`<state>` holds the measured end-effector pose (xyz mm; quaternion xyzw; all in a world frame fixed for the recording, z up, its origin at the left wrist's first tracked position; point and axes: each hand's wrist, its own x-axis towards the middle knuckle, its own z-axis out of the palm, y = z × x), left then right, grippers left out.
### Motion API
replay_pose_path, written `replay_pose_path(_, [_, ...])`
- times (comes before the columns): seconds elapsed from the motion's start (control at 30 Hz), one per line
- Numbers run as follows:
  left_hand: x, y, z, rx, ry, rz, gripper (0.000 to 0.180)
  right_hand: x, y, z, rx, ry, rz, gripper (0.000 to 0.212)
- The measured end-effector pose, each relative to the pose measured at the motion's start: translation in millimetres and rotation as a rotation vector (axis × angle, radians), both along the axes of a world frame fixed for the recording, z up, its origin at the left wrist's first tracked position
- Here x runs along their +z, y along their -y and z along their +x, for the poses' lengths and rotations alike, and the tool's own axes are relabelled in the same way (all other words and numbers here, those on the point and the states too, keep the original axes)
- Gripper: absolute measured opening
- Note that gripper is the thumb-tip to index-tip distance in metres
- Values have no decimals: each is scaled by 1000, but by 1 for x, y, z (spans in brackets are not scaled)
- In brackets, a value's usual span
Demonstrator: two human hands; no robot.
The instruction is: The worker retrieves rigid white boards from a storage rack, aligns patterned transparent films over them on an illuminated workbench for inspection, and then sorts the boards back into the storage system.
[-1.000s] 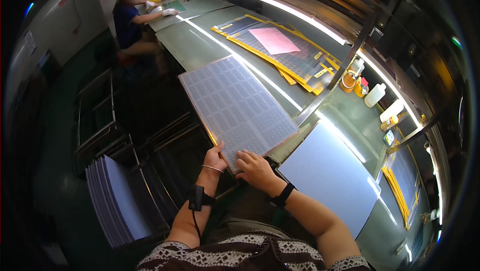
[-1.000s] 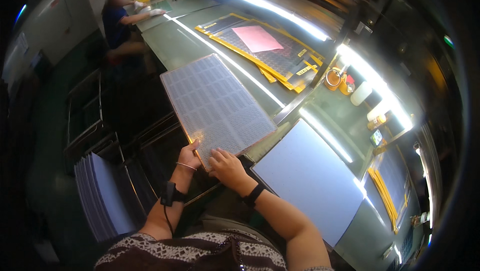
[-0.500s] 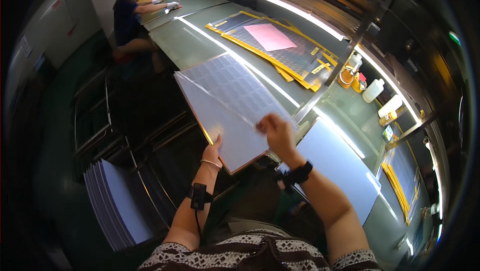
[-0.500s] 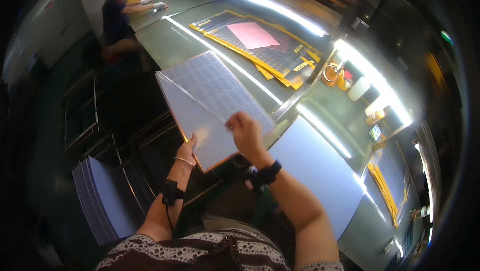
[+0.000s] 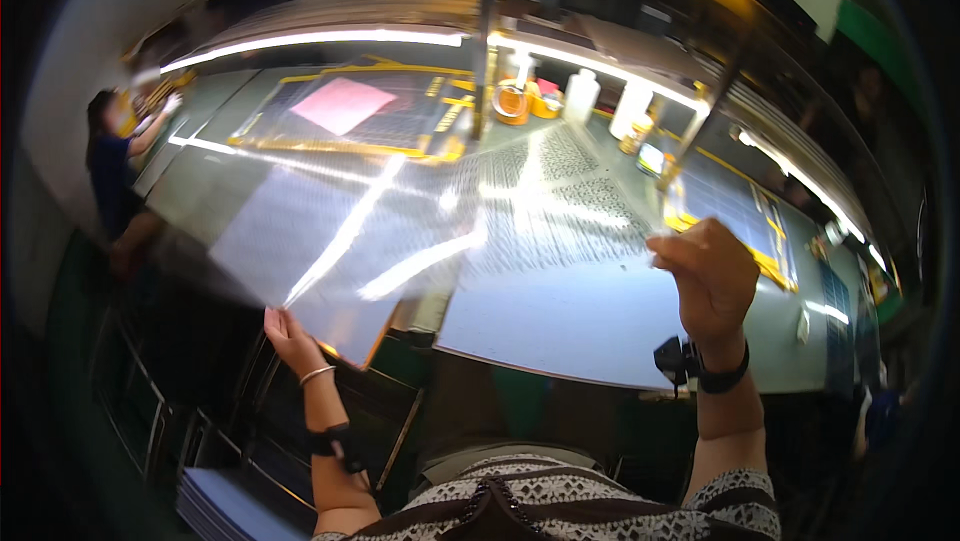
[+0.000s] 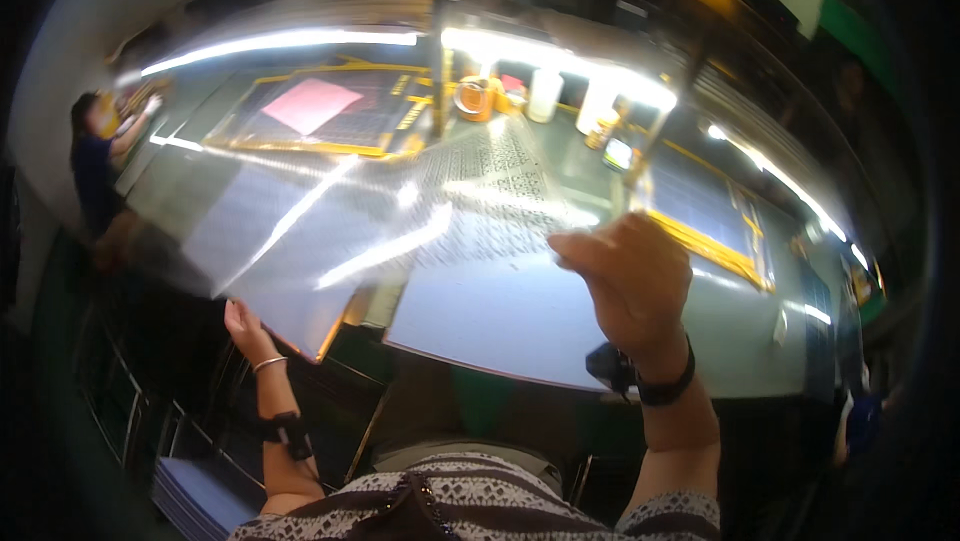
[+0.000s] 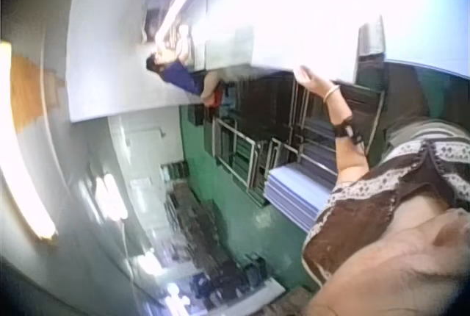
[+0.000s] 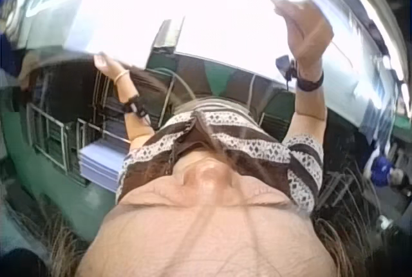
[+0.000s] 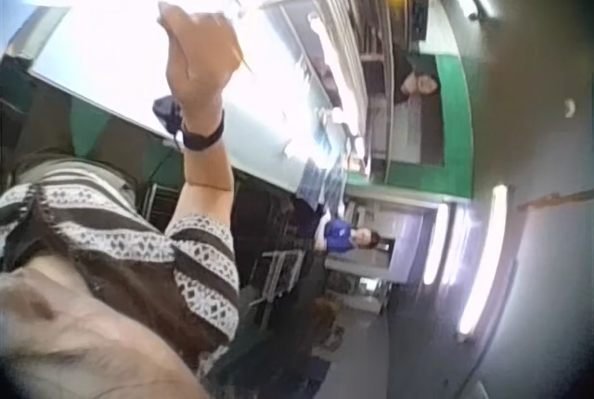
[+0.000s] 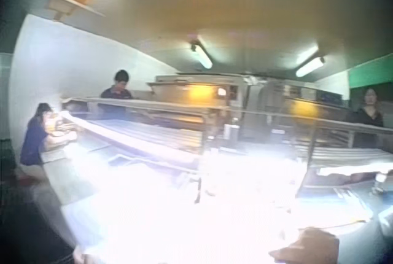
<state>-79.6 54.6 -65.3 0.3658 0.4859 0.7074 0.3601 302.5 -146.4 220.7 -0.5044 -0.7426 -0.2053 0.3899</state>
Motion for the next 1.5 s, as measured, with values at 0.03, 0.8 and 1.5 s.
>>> replay_pose_path(0.03, [24, 4, 10, -294, 341, -108, 76, -17, 20, 16, -12, -132, -49, 14])
replay_pose_path(0.8, [76, -46, 241, -1104, -537, -303, 15, -255, 213, 104, -988, -946, -324, 12])
replay_pose_path(1.5, [10, -84, 263, -774, -781, -275, 17, -260, 209, 105, -992, -727, -446, 19])
